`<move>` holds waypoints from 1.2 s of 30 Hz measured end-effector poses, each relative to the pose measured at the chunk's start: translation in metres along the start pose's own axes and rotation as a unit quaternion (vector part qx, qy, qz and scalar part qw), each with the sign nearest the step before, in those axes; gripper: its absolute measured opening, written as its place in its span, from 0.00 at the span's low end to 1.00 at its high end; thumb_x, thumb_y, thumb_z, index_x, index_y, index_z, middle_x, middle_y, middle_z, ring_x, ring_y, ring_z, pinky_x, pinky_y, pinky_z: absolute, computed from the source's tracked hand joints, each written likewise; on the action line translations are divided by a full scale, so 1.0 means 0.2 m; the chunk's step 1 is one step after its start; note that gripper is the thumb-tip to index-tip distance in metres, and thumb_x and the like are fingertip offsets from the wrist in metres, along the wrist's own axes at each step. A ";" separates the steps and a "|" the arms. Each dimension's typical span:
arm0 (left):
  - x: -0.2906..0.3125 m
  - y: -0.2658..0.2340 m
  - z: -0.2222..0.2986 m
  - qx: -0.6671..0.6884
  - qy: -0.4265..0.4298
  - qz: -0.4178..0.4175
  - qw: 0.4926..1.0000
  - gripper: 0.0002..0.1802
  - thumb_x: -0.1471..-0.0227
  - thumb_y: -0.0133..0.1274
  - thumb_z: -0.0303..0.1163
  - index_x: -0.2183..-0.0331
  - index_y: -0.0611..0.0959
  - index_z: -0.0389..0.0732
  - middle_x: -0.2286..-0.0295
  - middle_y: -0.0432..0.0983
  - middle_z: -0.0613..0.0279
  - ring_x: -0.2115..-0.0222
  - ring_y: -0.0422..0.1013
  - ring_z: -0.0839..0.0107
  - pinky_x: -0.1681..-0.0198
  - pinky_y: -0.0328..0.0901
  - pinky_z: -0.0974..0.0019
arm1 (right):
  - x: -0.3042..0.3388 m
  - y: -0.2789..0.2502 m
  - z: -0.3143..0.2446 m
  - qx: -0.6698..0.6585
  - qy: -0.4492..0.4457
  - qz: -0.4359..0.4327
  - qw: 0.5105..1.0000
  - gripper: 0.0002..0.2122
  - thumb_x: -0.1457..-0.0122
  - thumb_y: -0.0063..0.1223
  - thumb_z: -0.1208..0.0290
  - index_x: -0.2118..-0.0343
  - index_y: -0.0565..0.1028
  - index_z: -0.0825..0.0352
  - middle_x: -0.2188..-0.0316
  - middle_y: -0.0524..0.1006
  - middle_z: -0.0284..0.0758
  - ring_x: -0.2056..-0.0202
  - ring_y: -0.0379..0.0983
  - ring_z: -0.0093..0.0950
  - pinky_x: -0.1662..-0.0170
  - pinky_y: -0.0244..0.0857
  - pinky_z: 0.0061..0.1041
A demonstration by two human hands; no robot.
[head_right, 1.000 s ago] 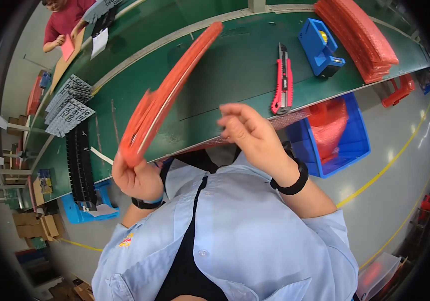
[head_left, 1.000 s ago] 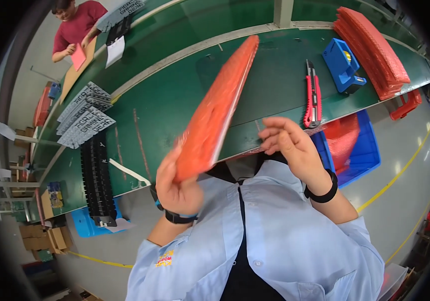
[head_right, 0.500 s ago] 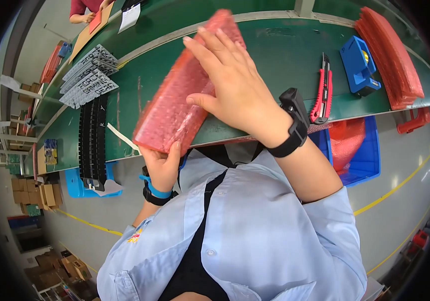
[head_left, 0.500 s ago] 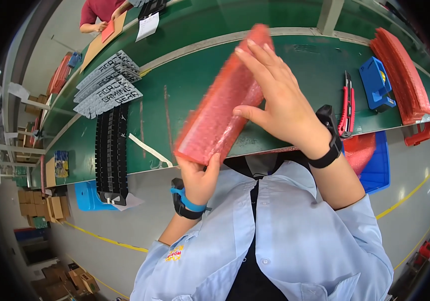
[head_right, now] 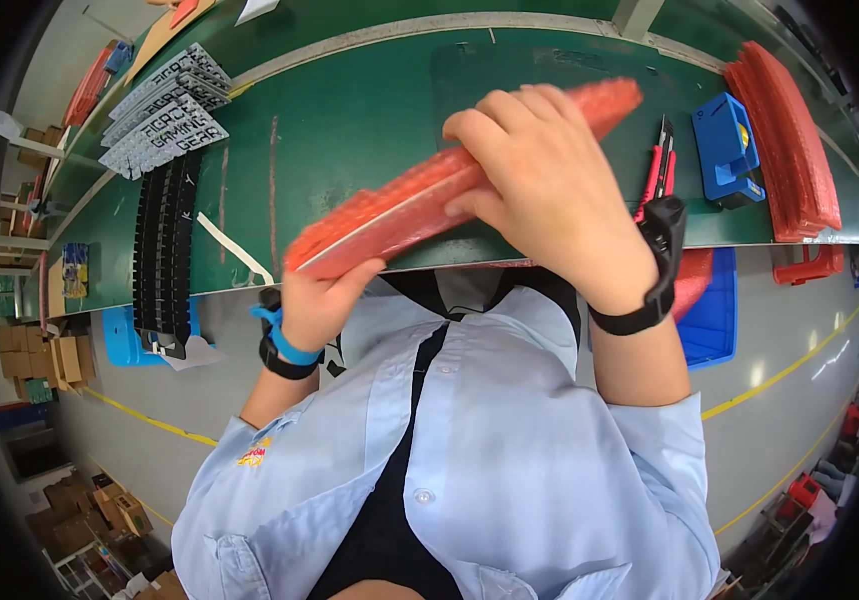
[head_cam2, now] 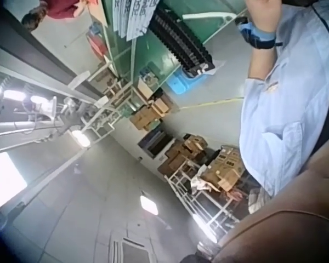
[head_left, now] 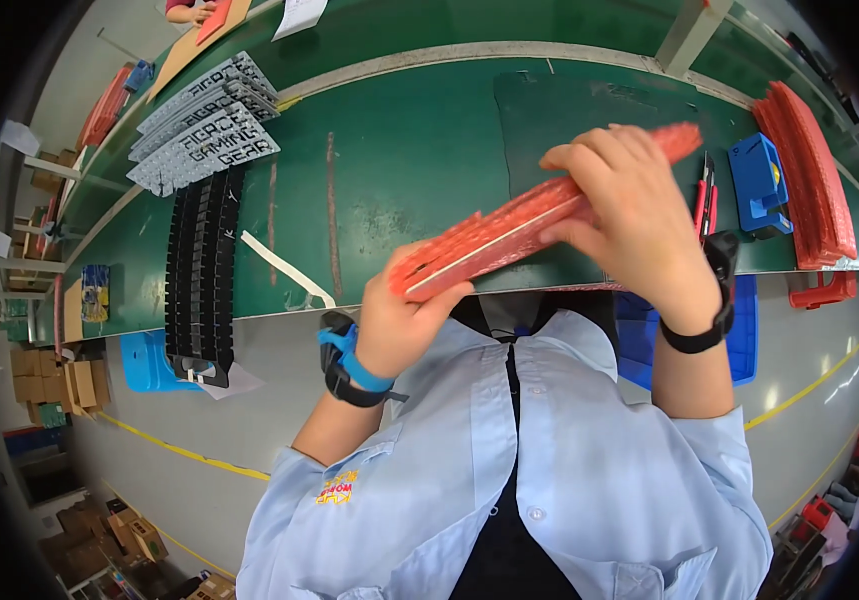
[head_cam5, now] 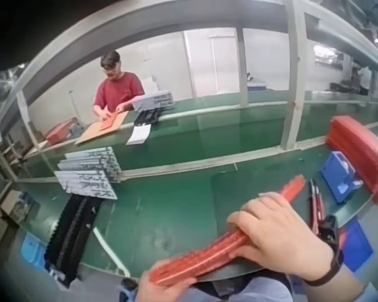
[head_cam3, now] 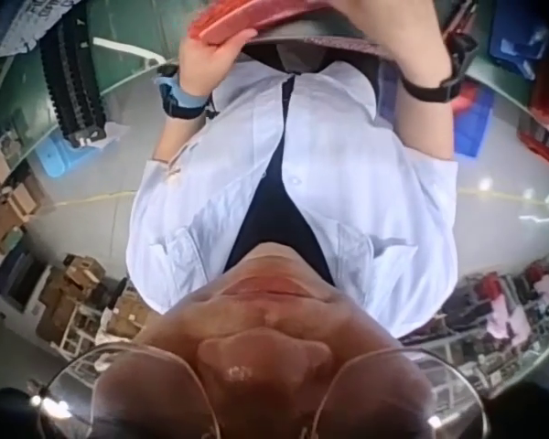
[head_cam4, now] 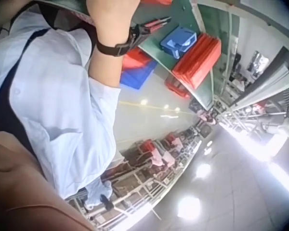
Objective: The person wraps circuit boards in bubble wrap by hand, one at a time. They pick up a circuit board from a stack, slide it into a bubble wrap sleeve, fold the sleeve over, and set the wrapped item aside.
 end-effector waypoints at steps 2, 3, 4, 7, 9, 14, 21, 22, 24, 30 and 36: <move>-0.01 0.02 -0.01 0.010 -0.006 0.003 1.000 0.26 0.54 0.64 0.22 0.52 0.75 0.36 0.57 0.77 0.53 0.59 0.76 0.65 0.54 0.69 0.68 | 0.05 0.00 0.01 -0.026 -0.013 0.095 0.995 0.29 0.62 0.70 0.62 0.54 0.74 0.63 0.53 0.73 0.37 0.45 0.65 0.39 0.38 0.51 0.45; -0.01 0.02 -0.02 0.017 -0.013 0.006 1.000 0.27 0.54 0.64 0.22 0.51 0.75 0.36 0.57 0.77 0.53 0.59 0.76 0.66 0.54 0.69 0.67 | 0.08 -0.02 0.01 -0.040 -0.020 0.140 0.989 0.30 0.61 0.70 0.61 0.51 0.74 0.62 0.51 0.72 0.38 0.43 0.64 0.40 0.37 0.50 0.46; 0.00 0.02 -0.02 0.023 -0.020 0.009 0.999 0.27 0.54 0.65 0.23 0.51 0.75 0.37 0.57 0.78 0.54 0.59 0.76 0.66 0.54 0.69 0.67 | 0.10 -0.02 0.01 -0.039 -0.021 0.135 0.990 0.30 0.61 0.70 0.61 0.51 0.74 0.62 0.51 0.72 0.38 0.43 0.64 0.40 0.37 0.50 0.46; -0.01 0.04 -0.02 0.135 -0.053 0.008 0.989 0.26 0.54 0.64 0.23 0.52 0.76 0.35 0.55 0.77 0.50 0.55 0.74 0.62 0.51 0.68 0.64 | 0.19 -0.06 0.01 -0.053 -0.042 0.172 0.983 0.36 0.61 0.71 0.59 0.45 0.70 0.60 0.44 0.68 0.40 0.40 0.60 0.44 0.37 0.48 0.49; 0.00 0.06 -0.06 0.191 -0.069 0.010 0.979 0.25 0.53 0.64 0.23 0.52 0.76 0.34 0.54 0.76 0.48 0.53 0.73 0.60 0.49 0.68 0.63 | 0.25 0.00 0.00 -0.026 -0.047 0.166 0.985 0.36 0.61 0.71 0.59 0.45 0.70 0.60 0.44 0.67 0.41 0.40 0.60 0.45 0.37 0.48 0.50; 0.00 0.06 -0.04 0.097 -0.007 -0.033 0.995 0.25 0.53 0.63 0.23 0.51 0.75 0.35 0.53 0.75 0.47 0.53 0.74 0.57 0.50 0.69 0.63 | 0.42 0.06 -0.01 -0.008 -0.051 0.239 0.970 0.33 0.60 0.72 0.59 0.47 0.71 0.57 0.45 0.68 0.40 0.41 0.60 0.46 0.38 0.50 0.48; 0.01 0.07 -0.03 0.058 0.059 -0.016 0.996 0.28 0.56 0.63 0.31 0.51 0.76 0.41 0.54 0.77 0.53 0.57 0.76 0.56 0.54 0.69 0.62 | 0.44 0.05 -0.05 0.016 -0.047 0.249 0.967 0.26 0.60 0.73 0.65 0.55 0.75 0.56 0.51 0.70 0.37 0.48 0.64 0.42 0.44 0.56 0.43; 0.01 0.06 -0.02 0.048 0.063 -0.023 0.997 0.28 0.56 0.63 0.31 0.51 0.76 0.41 0.54 0.77 0.53 0.57 0.76 0.56 0.54 0.69 0.62 | 0.43 0.05 -0.05 0.011 -0.047 0.251 0.967 0.25 0.60 0.73 0.67 0.56 0.75 0.56 0.53 0.71 0.36 0.50 0.65 0.40 0.46 0.57 0.41; 0.01 0.07 0.01 0.030 0.068 -0.035 0.997 0.28 0.56 0.64 0.32 0.51 0.76 0.41 0.53 0.77 0.53 0.57 0.76 0.56 0.54 0.69 0.61 | 0.41 0.07 -0.05 0.004 -0.048 0.248 0.968 0.24 0.60 0.73 0.69 0.57 0.76 0.56 0.55 0.71 0.35 0.52 0.65 0.38 0.48 0.58 0.40; 0.00 0.07 -0.01 0.037 0.044 -0.033 0.998 0.28 0.56 0.63 0.32 0.51 0.76 0.40 0.54 0.77 0.54 0.57 0.76 0.56 0.55 0.69 0.62 | 0.43 0.05 -0.06 0.015 -0.041 0.297 0.954 0.23 0.63 0.68 0.78 0.60 0.77 0.54 0.61 0.71 0.31 0.58 0.66 0.33 0.55 0.58 0.33; 0.00 0.08 -0.05 0.099 -0.027 -0.047 0.994 0.24 0.50 0.62 0.26 0.51 0.74 0.35 0.52 0.75 0.47 0.51 0.73 0.61 0.48 0.68 0.64 | 0.39 0.04 -0.06 0.021 -0.029 0.302 0.953 0.23 0.61 0.66 0.82 0.59 0.77 0.57 0.60 0.71 0.33 0.59 0.65 0.33 0.53 0.58 0.31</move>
Point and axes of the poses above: each hand's wrist, its own x-axis away from the middle knuckle, its own y-axis out of the palm, z = x × y, the point moved 10 cm from there along -x, towards the middle knuckle
